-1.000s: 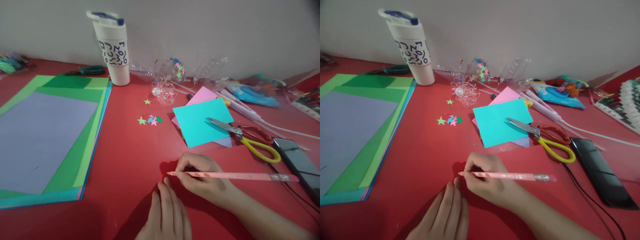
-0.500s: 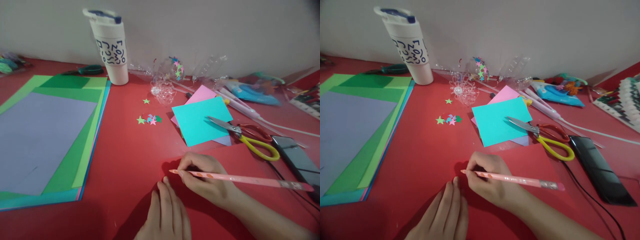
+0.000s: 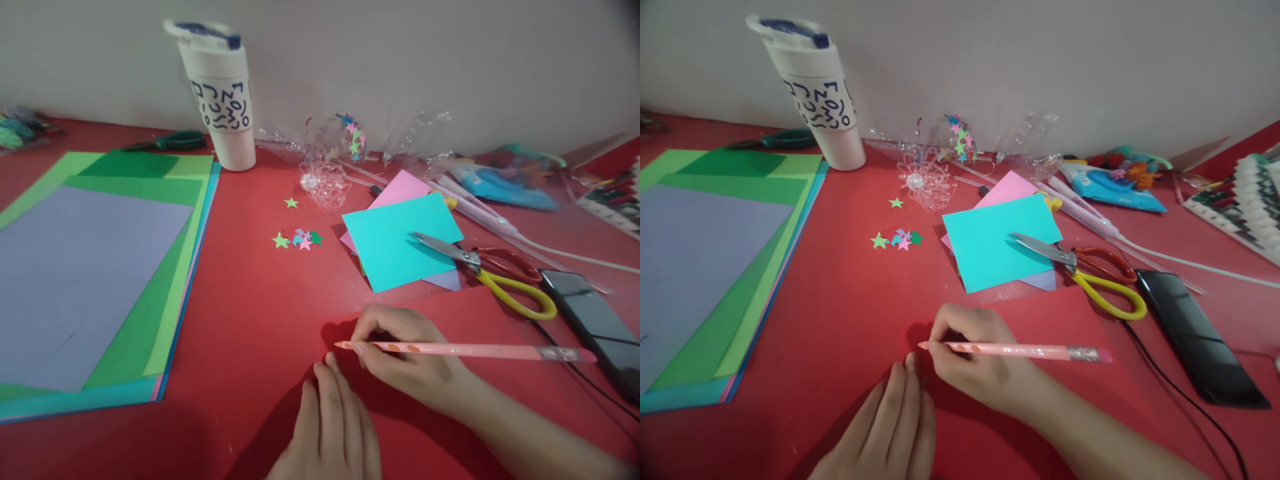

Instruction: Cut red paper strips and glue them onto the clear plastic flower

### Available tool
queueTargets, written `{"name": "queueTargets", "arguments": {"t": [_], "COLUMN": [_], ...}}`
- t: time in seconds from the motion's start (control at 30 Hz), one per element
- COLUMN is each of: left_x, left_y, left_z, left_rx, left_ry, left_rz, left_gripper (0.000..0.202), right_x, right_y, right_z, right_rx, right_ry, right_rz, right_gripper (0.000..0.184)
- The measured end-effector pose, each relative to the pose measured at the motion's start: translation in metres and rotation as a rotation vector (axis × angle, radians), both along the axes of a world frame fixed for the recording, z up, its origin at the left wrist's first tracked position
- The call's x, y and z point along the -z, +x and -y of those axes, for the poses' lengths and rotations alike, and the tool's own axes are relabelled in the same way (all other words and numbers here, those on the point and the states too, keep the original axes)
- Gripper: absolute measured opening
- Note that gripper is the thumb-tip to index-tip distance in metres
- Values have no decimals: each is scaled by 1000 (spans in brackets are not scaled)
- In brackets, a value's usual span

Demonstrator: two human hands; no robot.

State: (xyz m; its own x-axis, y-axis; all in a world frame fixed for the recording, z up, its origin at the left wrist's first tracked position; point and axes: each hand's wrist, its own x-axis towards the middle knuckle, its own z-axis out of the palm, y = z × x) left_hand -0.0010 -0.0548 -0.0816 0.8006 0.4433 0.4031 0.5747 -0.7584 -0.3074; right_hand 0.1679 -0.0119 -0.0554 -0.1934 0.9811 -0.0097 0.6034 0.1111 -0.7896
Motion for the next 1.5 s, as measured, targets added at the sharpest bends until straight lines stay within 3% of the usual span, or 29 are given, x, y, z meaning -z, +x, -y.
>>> {"name": "queueTargets", "arguments": {"t": [0.5, 1.5], "left_x": [-2, 0], "left_y": [0, -2], "left_z": [-1, 0], "left_rx": [7, 13], "left_ry": [-13, -16], "left_rz": [-8, -12], "left_gripper": [46, 40], "right_x": [3, 3], "right_y": [-1, 0], "right_z": [0, 0], "right_rx": [72, 80], "right_ry": [18, 85], "right_rz": [-39, 44], "right_gripper": [16, 15]}}
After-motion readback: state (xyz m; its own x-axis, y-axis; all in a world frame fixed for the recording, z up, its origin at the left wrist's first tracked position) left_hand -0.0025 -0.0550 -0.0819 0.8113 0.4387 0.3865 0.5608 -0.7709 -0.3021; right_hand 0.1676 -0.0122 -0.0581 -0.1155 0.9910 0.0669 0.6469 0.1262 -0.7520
